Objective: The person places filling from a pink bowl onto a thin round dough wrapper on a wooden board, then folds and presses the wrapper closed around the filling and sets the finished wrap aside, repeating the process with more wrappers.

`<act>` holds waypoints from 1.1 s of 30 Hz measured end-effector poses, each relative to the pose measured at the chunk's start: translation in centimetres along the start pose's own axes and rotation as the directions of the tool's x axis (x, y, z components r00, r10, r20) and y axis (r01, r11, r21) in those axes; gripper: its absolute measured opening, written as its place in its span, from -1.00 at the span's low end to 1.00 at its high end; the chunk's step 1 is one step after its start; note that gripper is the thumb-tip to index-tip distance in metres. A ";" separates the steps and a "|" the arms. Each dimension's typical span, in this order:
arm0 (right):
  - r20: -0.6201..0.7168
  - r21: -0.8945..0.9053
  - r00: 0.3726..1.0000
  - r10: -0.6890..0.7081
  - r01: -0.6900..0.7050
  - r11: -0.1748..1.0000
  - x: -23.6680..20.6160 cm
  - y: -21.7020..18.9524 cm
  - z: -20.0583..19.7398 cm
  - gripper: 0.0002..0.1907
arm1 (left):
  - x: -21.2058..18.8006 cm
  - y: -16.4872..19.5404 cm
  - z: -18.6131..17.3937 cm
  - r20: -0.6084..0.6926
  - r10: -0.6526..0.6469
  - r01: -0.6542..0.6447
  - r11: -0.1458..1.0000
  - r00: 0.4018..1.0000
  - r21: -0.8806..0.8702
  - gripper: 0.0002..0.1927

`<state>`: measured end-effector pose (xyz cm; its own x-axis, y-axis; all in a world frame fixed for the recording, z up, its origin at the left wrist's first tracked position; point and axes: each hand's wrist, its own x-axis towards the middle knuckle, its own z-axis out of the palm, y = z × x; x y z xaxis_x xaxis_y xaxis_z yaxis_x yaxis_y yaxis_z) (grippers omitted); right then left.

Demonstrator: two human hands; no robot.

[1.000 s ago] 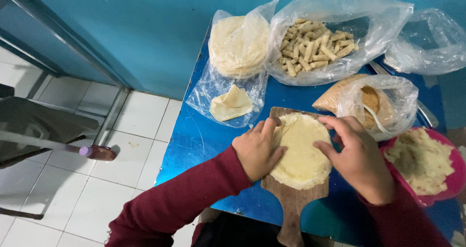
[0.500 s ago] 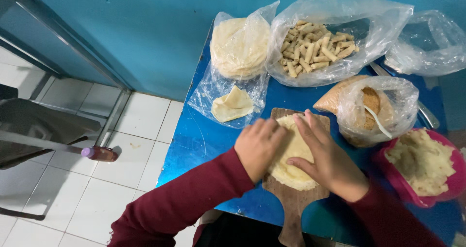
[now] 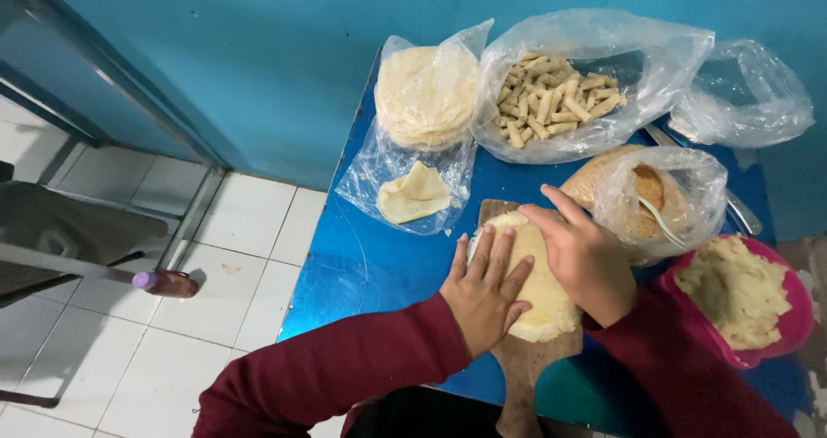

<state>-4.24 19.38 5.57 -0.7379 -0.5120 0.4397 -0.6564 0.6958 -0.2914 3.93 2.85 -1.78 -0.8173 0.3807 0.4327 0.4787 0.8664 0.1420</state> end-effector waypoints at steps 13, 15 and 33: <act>-0.035 -0.111 0.999 -0.016 0.012 0.994 1.5 -1.3 0.2 -0.89 | -0.3 0.0 0.2 0.043 -0.014 0.014 1.000 0.999 0.014 -0.34; -0.036 -0.098 0.999 -0.006 0.002 0.995 1.5 -1.5 0.2 -0.93 | -0.3 0.0 0.1 0.050 -0.005 0.004 1.000 0.999 0.027 -0.33; 0.028 0.267 0.995 -0.096 0.085 0.960 -2.3 -1.8 2.2 -0.34 | -0.3 0.0 0.2 0.002 -0.023 0.023 0.999 1.000 0.047 -0.22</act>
<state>-1.69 18.23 3.24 -0.6758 -0.5903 0.4414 -0.7346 0.4902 -0.4691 4.04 2.79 -2.11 -0.8288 0.3613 0.4272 0.4442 0.8892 0.1098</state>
